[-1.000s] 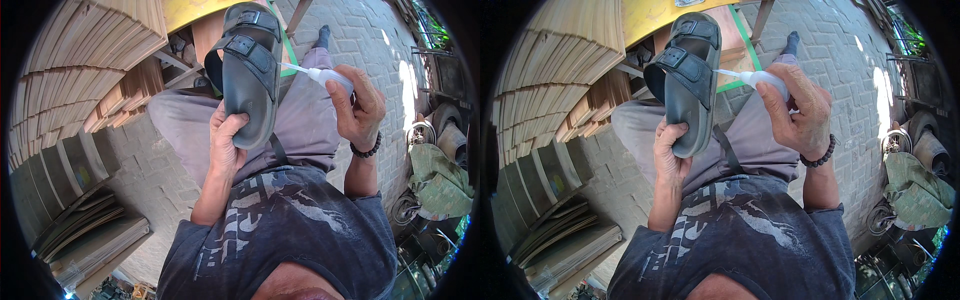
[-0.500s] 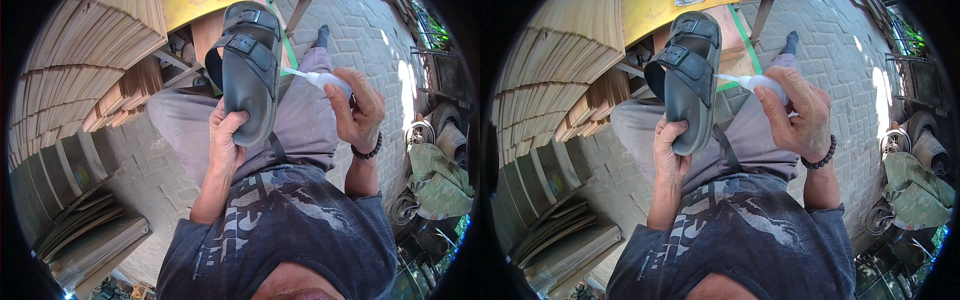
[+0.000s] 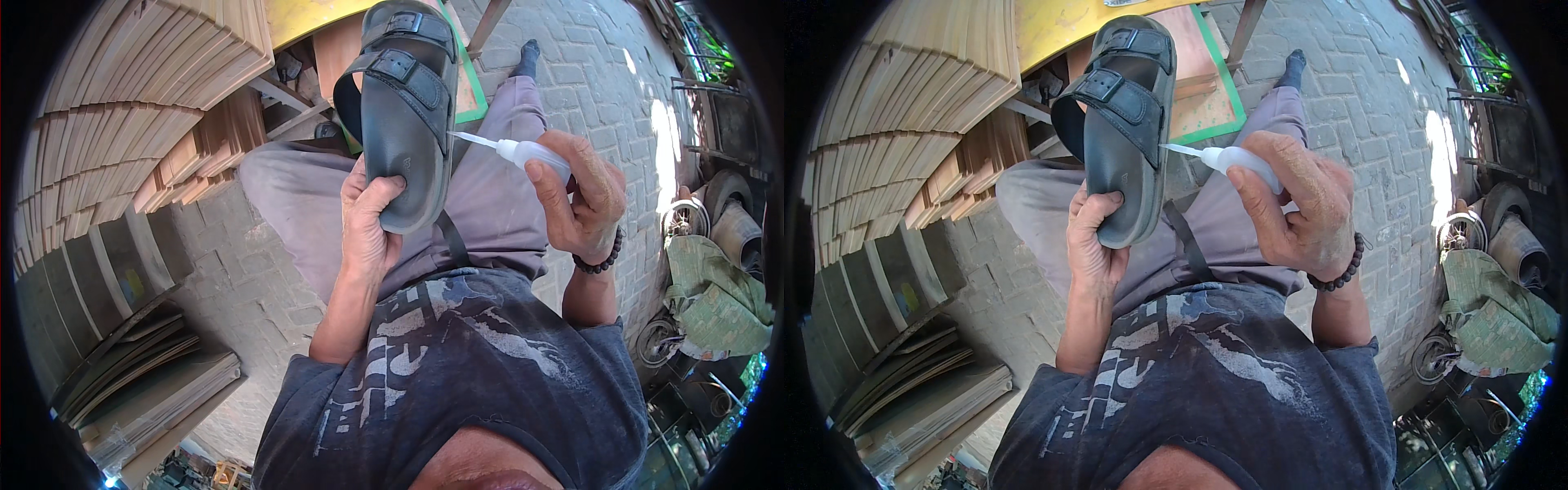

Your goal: Applying glue to repair the sole and strap of a sandal.

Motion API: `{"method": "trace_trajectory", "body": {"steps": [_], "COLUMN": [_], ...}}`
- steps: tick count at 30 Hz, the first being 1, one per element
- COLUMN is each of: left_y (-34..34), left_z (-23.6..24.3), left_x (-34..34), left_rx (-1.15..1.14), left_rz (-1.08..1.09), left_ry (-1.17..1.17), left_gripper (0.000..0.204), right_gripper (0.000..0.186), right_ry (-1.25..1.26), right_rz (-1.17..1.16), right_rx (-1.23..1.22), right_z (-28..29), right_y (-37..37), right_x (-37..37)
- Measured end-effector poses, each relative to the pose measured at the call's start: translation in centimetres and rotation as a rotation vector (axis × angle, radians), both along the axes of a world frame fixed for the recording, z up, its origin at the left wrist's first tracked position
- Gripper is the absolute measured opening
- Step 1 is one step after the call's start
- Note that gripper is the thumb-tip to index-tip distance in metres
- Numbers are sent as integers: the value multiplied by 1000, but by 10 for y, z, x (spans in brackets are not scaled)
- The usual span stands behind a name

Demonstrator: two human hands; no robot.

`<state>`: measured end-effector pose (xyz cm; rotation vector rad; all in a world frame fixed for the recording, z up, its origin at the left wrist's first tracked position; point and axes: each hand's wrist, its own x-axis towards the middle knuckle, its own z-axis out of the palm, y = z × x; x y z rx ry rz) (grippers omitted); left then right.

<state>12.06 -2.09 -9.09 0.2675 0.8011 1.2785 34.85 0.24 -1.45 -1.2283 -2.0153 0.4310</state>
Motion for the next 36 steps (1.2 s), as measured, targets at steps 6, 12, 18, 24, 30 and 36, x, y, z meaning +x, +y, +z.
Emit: {"method": "trace_trajectory", "body": {"steps": [6, 12, 18, 24, 30, 36], "left_y": [-1, -1, -1, -1, 1, 6], "left_z": [2, 2, 2, 1, -3, 15], "left_x": [0, 0, -1, -1, -7, 1], "left_rx": [-17, -31, -42, -35, -47, 17], "left_rz": [22, 41, 64, 67, 76, -8], "left_ry": [18, 33, 72, 67, 27, -17], "left_gripper": [29, 28, 28, 28, 34, 53], "right_gripper": [20, 19, 20, 19, 19, 23], "right_ry": [-8, 8, 2, 29, 128, 837], "right_rz": [28, 35, 60, 55, -179, -267], "right_rx": [28, 26, 37, -5, 63, -115], "right_z": [-2, 0, -1, -1, -12, -32], "right_y": [-4, -9, -11, -13, -22, -27], "right_x": [-1, -3, -5, -5, 10, 7]}}
